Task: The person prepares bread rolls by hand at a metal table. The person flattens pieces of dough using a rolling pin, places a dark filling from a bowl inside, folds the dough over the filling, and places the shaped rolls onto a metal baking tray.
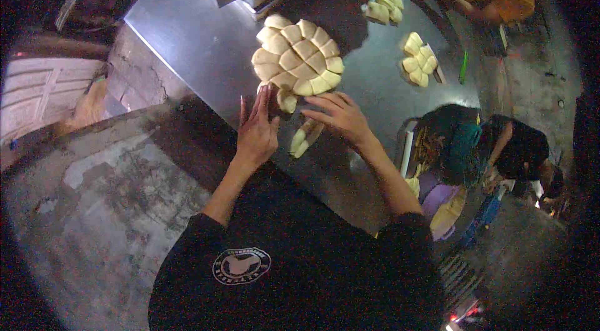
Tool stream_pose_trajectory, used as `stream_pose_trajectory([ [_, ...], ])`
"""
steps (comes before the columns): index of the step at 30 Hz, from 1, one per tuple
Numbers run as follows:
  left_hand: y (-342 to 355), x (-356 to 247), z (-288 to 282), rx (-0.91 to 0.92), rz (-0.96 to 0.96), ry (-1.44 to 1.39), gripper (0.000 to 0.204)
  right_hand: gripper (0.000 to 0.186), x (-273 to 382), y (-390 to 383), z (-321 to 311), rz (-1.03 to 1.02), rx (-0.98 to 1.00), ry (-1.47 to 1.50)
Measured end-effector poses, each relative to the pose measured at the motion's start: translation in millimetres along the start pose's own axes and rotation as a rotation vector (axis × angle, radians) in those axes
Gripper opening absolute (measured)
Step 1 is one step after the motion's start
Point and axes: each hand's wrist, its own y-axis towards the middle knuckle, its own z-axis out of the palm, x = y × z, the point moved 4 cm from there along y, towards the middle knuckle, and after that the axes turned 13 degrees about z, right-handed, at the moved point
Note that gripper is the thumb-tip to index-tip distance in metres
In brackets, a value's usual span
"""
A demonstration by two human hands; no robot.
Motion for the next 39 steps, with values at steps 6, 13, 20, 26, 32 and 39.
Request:
stream_pose_trajectory([
  [6,6.9,28.3,0.4,0.022,0.111,0.234,0.069,0.032,21.5,72.0,21.4,-0.259,-0.072,0.168],
  [13,1.7,28.4,6.2,0.036,0.096,0.141,0.073,0.019,48.3,-16.8,-8.9,0.142,-0.258,0.821],
  [20,-18.8,-57.5,24.8,-0.234,0.313,0.112,0.054,0.018,59.3,-129.0,-35.7,0.72,-0.424,1.34],
  [26,-65.5,-78.2,15.9,-0.355,0.07,-0.101,0.041,0.024,46.3,-132.7,-9.8,0.557,-0.363,0.801],
  [32,-72.3,-42.2,3.9,-0.374,-0.084,-0.155,0.041,0.029,42.9,-67.1,-0.8,0.063,-0.314,0.092],
  [39,-23.0,-27.3,8.1,-0.392,0.034,-0.224,0.062,0.027,18.0,27.4,53.4,0.175,0.002,0.4],
])
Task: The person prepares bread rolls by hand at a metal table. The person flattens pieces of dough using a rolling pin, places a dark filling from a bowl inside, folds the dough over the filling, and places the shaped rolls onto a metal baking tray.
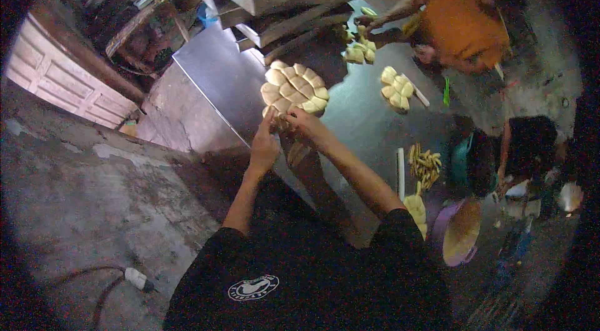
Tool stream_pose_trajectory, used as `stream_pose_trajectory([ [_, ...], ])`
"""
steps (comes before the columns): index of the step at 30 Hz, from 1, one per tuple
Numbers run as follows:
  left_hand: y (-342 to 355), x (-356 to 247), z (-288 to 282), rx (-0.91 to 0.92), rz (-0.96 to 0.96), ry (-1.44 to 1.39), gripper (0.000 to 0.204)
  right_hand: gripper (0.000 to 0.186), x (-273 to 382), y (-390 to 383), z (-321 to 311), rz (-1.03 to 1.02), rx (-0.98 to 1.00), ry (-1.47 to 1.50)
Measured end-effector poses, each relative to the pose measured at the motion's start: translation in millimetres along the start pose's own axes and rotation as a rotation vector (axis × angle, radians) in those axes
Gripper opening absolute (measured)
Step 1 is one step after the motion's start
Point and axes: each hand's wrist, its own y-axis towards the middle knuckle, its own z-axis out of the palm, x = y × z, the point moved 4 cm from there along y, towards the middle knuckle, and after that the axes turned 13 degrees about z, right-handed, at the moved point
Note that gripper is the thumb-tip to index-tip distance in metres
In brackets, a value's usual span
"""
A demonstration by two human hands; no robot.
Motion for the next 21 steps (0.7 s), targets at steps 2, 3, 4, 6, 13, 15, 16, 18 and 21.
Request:
stream_pose_trajectory([
  [2,3.9,24.3,10.6,0.112,-0.036,-0.005,0.073,0.024,15.8,8.3,1.6,-0.19,-0.224,-0.13],
  [3,3.9,33.6,14.3,0.113,-0.01,0.08,0.074,0.023,19.7,10.4,-6.3,-0.051,-0.182,-0.035],
  [4,2.4,39.3,16.9,0.122,0.019,0.168,0.075,0.021,23.9,10.3,-14.4,0.095,-0.146,0.063],
  [6,4.4,39.0,24.3,0.186,0.012,0.257,0.075,0.021,-3.6,-7.2,-21.5,0.502,0.096,0.393],
  [13,21.0,-0.1,10.0,0.294,0.092,0.35,0.062,0.035,14.7,-189.0,-153.0,0.754,-0.026,1.074],
  [15,36.4,-35.3,16.9,0.232,0.201,0.072,0.054,0.044,45.3,-202.9,-167.4,0.602,-0.208,1.073],
  [16,47.0,-71.5,16.1,0.193,0.317,-0.151,0.043,0.049,62.0,-201.9,-171.5,0.519,-0.289,1.067],
  [18,58.5,-136.9,25.6,0.37,0.308,-0.452,0.043,0.045,80.2,-207.3,-173.0,0.599,-0.426,0.947],
  [21,58.0,-204.9,42.9,0.593,0.363,-0.625,0.038,0.04,97.2,-234.1,-182.1,0.694,-0.677,0.799],
])
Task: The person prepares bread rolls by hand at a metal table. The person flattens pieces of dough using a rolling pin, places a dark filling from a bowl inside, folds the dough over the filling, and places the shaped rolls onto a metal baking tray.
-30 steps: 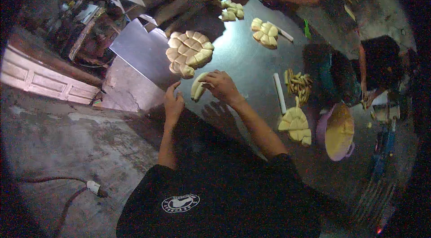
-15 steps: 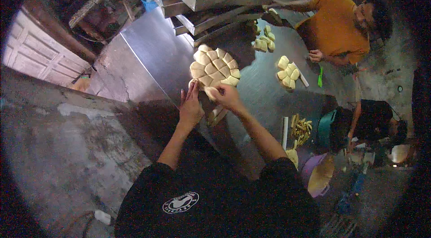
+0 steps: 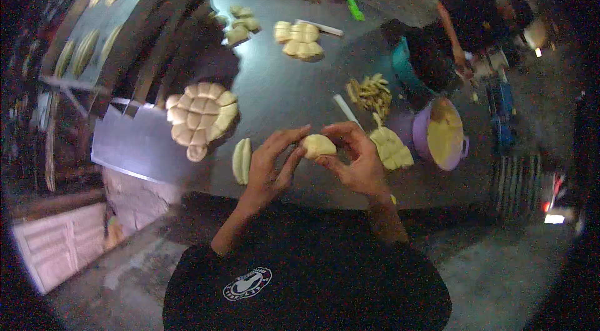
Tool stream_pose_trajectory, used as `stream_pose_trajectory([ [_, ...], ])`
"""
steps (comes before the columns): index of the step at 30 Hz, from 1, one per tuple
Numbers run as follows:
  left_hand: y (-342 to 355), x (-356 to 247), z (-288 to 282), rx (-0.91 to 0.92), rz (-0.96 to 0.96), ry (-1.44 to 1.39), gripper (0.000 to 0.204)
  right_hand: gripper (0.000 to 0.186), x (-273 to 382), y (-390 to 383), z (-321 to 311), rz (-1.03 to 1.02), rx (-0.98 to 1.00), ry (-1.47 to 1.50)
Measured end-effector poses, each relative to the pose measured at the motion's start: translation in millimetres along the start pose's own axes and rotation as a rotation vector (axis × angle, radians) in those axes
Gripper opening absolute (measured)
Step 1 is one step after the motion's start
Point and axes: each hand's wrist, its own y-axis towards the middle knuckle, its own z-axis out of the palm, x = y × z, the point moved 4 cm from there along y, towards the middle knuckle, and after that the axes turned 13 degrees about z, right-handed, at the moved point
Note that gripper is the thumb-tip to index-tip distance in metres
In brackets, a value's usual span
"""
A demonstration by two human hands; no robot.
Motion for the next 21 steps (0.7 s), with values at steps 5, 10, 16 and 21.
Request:
stream_pose_trajectory([
  [5,12.1,-16.6,94.8,-0.052,-0.18,-0.41,0.03,0.043,-27.4,-41.1,-63.5,-0.14,-0.191,0.276],
  [10,-1.0,-52.9,188.2,0.004,-0.032,-0.402,0.034,0.039,-60.9,-99.8,-131.3,-0.324,-0.547,0.057],
  [16,2.6,-96.2,248.7,0.037,0.712,0.051,0.066,0.038,-83.4,-149.9,-176.6,-0.1,-0.465,0.638],
  [21,0.6,-97.9,266.2,0.253,0.862,-0.074,0.065,0.063,-68.7,-162.7,-173.1,-0.114,-0.072,0.847],
])
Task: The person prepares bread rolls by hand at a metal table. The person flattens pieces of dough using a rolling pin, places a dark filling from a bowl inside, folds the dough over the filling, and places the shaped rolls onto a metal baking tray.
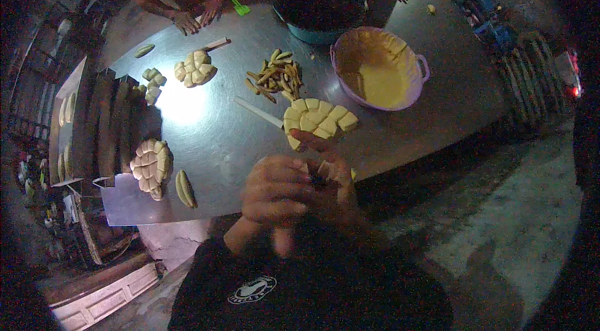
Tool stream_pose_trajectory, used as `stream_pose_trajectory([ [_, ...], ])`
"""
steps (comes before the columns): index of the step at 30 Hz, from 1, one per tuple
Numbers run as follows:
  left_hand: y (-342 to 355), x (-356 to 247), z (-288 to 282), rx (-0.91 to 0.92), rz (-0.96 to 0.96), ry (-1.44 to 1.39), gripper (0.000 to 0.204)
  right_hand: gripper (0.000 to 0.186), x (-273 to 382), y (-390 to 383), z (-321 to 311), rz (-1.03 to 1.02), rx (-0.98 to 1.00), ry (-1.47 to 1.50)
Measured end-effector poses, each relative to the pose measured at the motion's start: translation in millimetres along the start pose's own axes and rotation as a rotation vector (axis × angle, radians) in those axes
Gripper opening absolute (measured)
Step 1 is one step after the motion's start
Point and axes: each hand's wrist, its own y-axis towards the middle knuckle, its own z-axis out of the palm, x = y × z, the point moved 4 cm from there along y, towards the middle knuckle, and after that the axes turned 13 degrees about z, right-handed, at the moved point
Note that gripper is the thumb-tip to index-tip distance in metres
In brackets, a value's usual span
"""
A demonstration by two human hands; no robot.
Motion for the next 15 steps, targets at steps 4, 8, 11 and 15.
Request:
stream_pose_trajectory([
  [4,-53.5,11.2,50.6,-0.576,-0.34,-0.4,0.06,0.071,11.1,16.0,5.9,-0.064,0.092,-0.193],
  [8,-74.0,57.2,86.9,-0.76,-0.423,-0.688,0.057,0.079,3.5,43.1,-31.9,0.044,0.043,0.097],
  [11,-62.3,109.4,73.4,-0.328,-0.541,-0.467,0.049,0.083,15.5,68.9,-74.8,0.059,-0.082,0.328],
  [15,-88.2,212.5,42.6,0.015,-0.886,-0.173,0.032,0.061,51.7,127.0,-139.7,-0.09,-0.276,-0.182],
])
